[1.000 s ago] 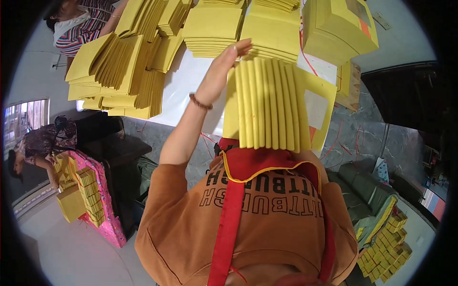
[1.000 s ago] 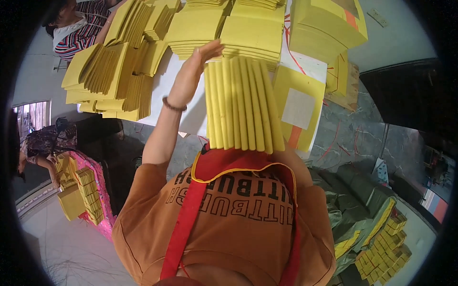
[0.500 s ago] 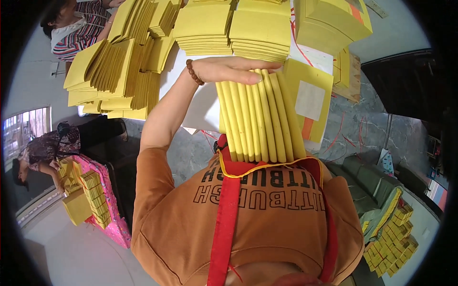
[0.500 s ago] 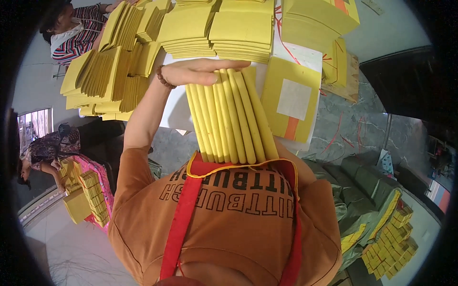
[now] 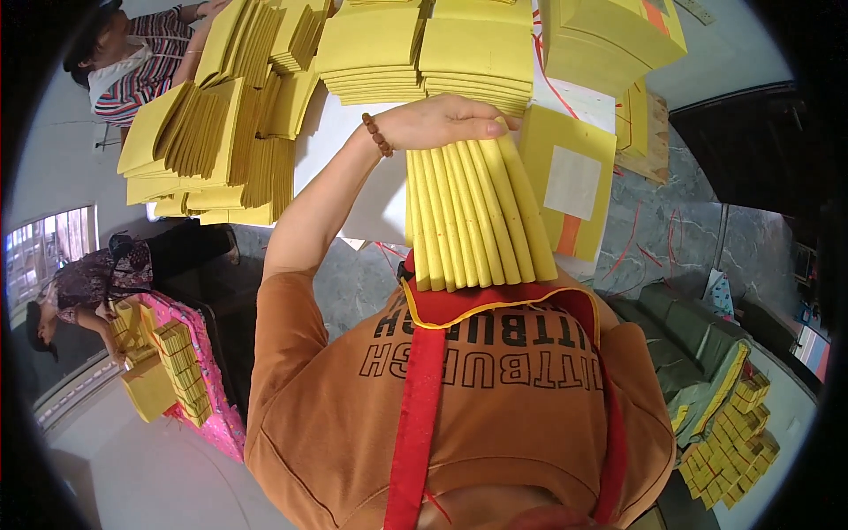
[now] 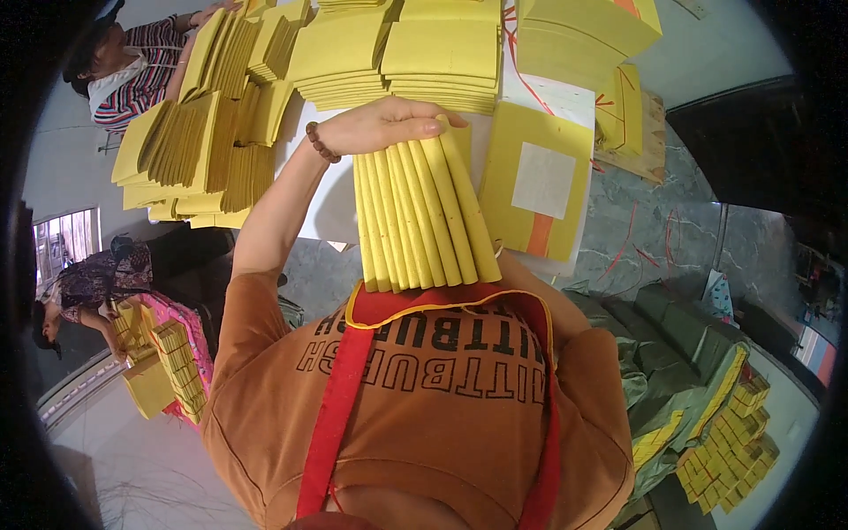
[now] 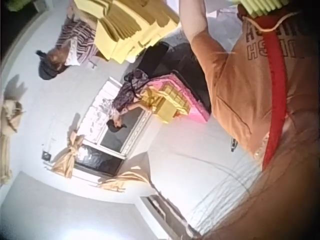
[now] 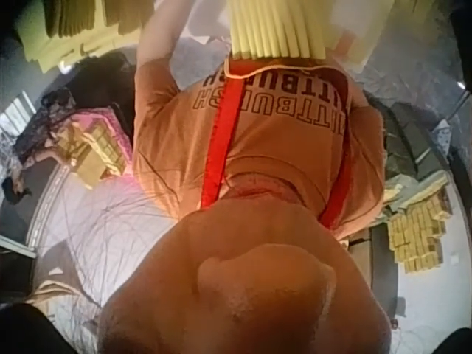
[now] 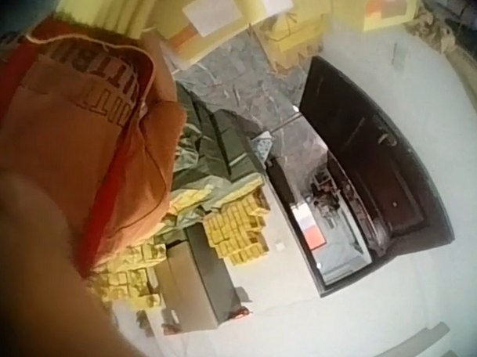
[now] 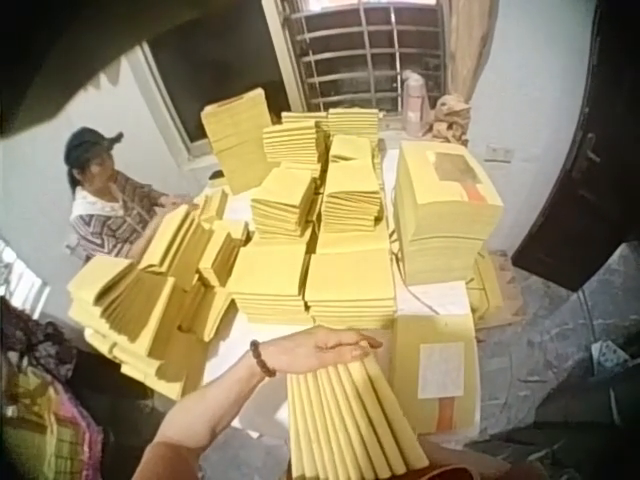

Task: Assembling and folding yellow paper folders with adhesive strips and stacking them.

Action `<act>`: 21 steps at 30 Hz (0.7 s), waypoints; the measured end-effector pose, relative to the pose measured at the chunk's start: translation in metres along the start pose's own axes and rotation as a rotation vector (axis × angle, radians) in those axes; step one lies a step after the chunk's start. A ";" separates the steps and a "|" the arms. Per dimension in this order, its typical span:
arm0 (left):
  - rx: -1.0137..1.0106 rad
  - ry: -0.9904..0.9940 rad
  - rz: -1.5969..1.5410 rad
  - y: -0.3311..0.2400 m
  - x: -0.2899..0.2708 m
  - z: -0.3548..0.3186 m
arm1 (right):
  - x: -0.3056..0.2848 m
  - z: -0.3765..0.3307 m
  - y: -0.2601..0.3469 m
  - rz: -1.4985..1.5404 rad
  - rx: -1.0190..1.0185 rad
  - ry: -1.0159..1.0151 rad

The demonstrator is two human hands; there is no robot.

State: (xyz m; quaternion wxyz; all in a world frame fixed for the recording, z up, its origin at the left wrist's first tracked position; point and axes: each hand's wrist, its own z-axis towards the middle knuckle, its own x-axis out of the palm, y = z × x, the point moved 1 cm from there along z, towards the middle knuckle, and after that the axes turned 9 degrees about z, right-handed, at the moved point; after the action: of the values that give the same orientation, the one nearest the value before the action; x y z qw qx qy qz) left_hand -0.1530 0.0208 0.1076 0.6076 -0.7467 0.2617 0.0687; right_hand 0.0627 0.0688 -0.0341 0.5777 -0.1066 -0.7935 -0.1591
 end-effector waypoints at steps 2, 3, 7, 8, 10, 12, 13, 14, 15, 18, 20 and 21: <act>0.011 0.016 -0.036 0.003 0.000 -0.001 | 0.001 0.001 -0.001 0.008 0.003 0.002; -0.029 0.037 -0.030 0.007 -0.001 -0.001 | 0.002 0.001 -0.002 0.011 0.005 0.003; 0.133 -0.132 -0.104 0.012 0.008 -0.003 | 0.005 0.002 -0.006 0.028 0.009 0.009; 0.133 -0.133 -0.104 0.012 0.007 -0.004 | 0.006 0.002 -0.007 0.032 0.010 0.010; 0.153 -0.061 -0.222 0.011 0.005 -0.006 | 0.008 0.001 -0.008 0.041 0.011 0.014; 0.110 -0.014 -0.191 0.016 0.002 -0.005 | 0.010 0.001 -0.010 0.051 0.011 0.017; 0.066 0.033 -0.160 0.020 0.001 -0.004 | 0.011 0.000 -0.011 0.056 0.011 0.018; 0.066 0.032 -0.160 0.025 0.001 -0.003 | 0.012 0.000 -0.011 0.061 0.012 0.020; 0.096 -0.019 -0.151 0.029 0.000 -0.004 | 0.014 0.000 -0.012 0.065 0.015 0.023; 0.097 -0.274 -0.236 0.024 -0.003 -0.004 | 0.016 -0.001 -0.013 0.079 0.007 0.027; 0.061 -0.487 -0.328 0.023 0.001 -0.008 | 0.017 -0.001 -0.013 0.088 0.003 0.029; -0.051 -0.672 -0.495 0.030 0.007 -0.012 | 0.018 -0.001 -0.012 0.093 0.003 0.031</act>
State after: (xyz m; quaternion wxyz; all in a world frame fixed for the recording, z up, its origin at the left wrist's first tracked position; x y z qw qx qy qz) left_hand -0.1639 0.0035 0.0819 0.6389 -0.7378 -0.1401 0.1667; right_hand 0.0534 0.0569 -0.0184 0.5967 -0.1400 -0.7789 -0.1326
